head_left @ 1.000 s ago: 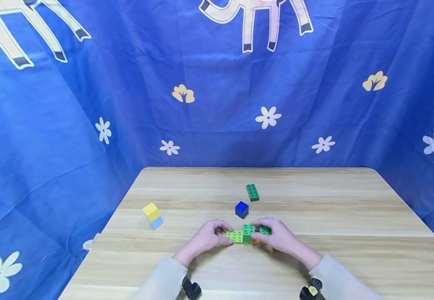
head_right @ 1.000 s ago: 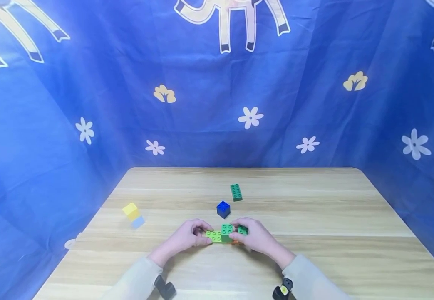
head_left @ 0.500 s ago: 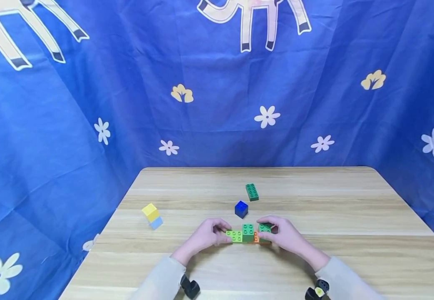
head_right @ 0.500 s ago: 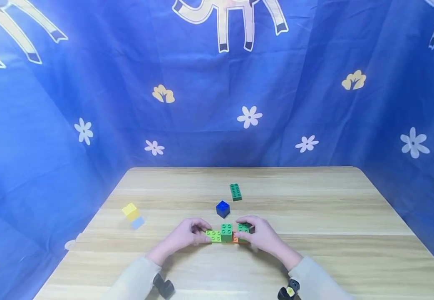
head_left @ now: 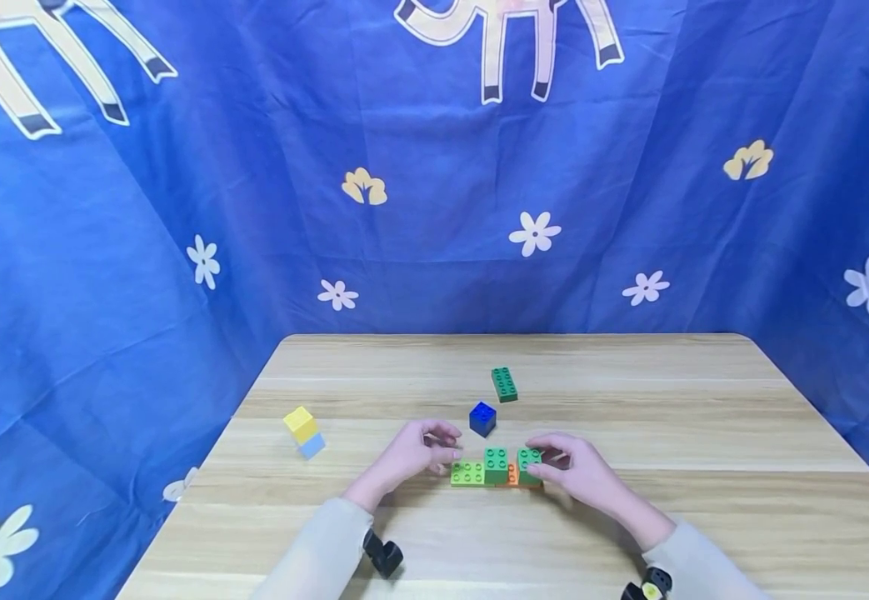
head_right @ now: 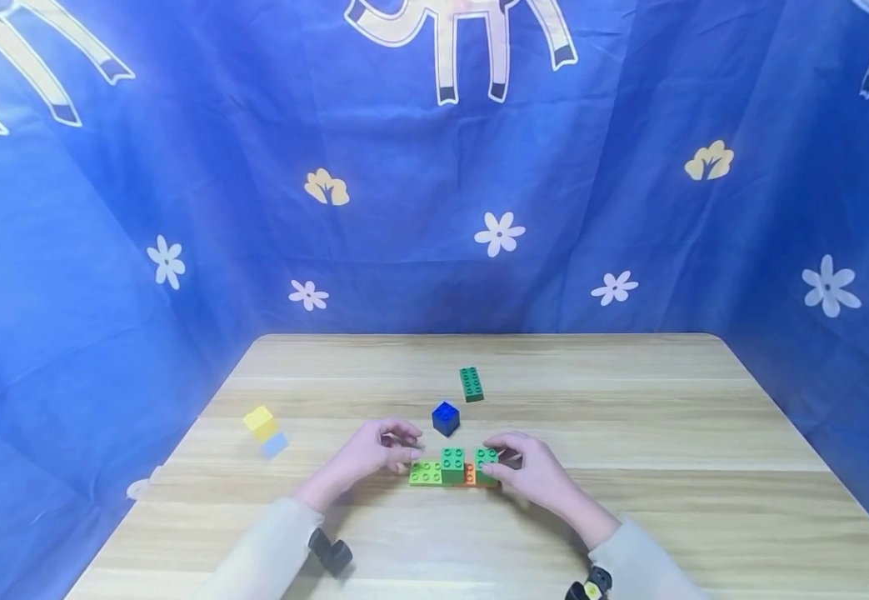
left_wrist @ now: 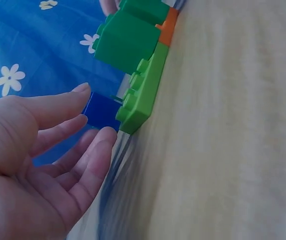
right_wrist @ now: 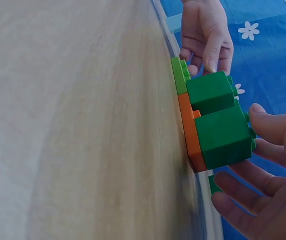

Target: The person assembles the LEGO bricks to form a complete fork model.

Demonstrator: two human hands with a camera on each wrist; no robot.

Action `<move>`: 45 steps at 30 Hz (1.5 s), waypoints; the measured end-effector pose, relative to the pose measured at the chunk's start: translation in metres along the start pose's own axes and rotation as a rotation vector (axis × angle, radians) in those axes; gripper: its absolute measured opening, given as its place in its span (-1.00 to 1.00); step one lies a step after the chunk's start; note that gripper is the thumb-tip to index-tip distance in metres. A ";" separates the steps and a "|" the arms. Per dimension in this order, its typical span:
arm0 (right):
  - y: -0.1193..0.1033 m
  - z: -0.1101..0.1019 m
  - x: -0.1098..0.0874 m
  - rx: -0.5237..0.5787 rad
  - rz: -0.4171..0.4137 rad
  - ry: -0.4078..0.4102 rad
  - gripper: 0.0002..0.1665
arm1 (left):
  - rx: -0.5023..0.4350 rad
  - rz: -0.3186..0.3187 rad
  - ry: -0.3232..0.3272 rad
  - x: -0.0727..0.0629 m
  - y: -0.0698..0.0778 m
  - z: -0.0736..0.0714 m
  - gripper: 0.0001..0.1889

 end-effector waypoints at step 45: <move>0.007 0.002 -0.005 0.045 0.046 0.003 -0.56 | -0.039 -0.019 0.027 0.060 0.003 0.014 -0.49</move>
Point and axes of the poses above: each hand's wrist, its own x-axis towards the middle knuckle, its own z-axis out of the palm, y = z × x, the point moved 1 cm from there along x, towards the middle knuckle, and after that the axes turned 1 degree about -x, right-handed, at the moved point
